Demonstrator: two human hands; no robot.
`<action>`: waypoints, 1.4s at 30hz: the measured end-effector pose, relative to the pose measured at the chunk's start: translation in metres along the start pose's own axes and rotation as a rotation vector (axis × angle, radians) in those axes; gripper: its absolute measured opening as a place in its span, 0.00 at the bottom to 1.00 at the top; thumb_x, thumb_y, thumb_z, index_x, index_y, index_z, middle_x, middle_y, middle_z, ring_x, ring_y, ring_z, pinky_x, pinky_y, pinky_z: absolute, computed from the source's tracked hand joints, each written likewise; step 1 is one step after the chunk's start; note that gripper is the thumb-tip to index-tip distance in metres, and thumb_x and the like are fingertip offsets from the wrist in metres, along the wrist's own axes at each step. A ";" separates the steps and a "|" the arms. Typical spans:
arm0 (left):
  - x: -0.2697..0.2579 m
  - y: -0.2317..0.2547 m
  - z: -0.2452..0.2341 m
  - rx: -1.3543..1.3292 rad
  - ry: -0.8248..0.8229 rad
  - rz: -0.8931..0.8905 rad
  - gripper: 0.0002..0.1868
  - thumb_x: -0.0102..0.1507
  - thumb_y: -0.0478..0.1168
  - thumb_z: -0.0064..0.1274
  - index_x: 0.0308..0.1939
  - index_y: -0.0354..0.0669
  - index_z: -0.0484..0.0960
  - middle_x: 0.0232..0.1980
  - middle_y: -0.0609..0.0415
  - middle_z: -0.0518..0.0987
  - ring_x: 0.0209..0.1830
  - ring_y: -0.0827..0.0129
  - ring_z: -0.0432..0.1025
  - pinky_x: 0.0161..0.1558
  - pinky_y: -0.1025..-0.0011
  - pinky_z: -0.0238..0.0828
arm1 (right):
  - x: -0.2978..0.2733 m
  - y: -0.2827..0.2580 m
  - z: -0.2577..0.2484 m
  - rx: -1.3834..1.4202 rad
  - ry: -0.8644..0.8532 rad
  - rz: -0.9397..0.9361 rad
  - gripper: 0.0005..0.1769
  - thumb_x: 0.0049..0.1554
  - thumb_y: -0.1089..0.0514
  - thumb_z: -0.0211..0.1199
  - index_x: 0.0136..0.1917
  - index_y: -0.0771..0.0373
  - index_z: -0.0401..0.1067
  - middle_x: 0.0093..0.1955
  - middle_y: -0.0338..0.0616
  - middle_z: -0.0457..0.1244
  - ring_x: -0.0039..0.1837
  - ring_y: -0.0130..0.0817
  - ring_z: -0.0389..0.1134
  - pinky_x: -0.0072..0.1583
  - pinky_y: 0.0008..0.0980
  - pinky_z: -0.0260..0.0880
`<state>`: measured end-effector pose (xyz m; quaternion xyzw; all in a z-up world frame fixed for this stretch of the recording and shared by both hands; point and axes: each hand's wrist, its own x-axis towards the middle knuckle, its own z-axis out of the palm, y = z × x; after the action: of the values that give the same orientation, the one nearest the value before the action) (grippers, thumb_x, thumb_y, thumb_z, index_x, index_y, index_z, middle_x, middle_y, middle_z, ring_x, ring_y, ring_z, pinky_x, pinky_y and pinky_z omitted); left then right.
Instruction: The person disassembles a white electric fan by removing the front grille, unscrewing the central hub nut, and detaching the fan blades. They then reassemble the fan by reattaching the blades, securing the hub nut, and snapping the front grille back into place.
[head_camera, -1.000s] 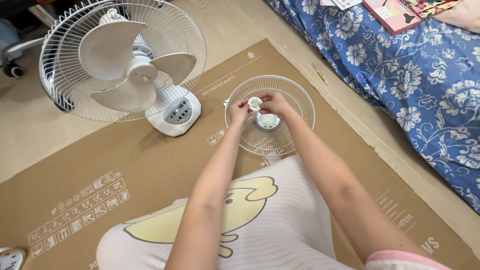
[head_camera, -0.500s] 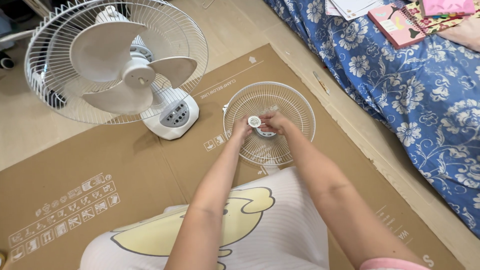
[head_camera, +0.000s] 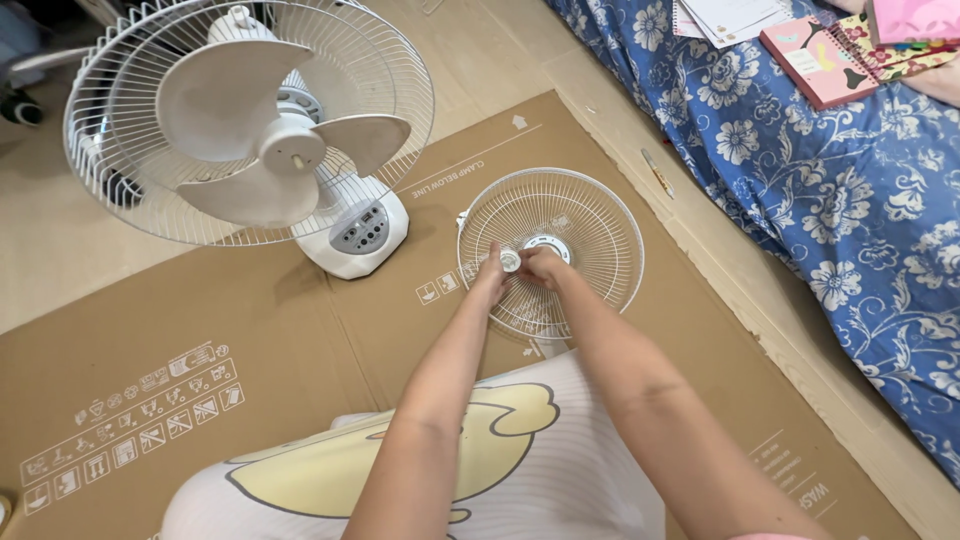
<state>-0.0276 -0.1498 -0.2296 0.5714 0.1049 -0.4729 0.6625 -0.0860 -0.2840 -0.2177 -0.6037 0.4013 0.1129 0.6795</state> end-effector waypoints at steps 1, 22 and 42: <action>-0.001 0.000 -0.001 0.010 -0.012 -0.012 0.42 0.71 0.68 0.23 0.77 0.43 0.55 0.79 0.40 0.59 0.81 0.45 0.50 0.77 0.46 0.45 | 0.000 0.000 0.001 0.001 0.001 0.006 0.20 0.63 0.67 0.56 0.68 0.67 0.70 0.56 0.50 0.69 0.50 0.31 0.72 0.52 0.28 0.81; -0.062 0.079 -0.070 -0.028 0.062 0.319 0.32 0.70 0.56 0.41 0.71 0.40 0.67 0.71 0.46 0.70 0.71 0.51 0.65 0.67 0.49 0.64 | -0.029 -0.081 0.029 0.039 0.270 -0.423 0.16 0.60 0.61 0.62 0.62 0.64 0.73 0.56 0.47 0.67 0.54 0.36 0.68 0.50 0.34 0.72; -0.231 0.197 -0.220 -0.255 0.323 0.753 0.22 0.67 0.47 0.47 0.65 0.48 0.72 0.62 0.56 0.73 0.60 0.65 0.65 0.56 0.59 0.67 | -0.134 -0.187 0.199 0.340 0.052 -0.788 0.16 0.62 0.65 0.58 0.64 0.64 0.65 0.50 0.43 0.61 0.49 0.28 0.65 0.50 0.29 0.76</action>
<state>0.0846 0.1359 -0.0144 0.5501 0.0489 -0.0856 0.8292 0.0275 -0.1040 0.0002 -0.5929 0.1698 -0.2384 0.7502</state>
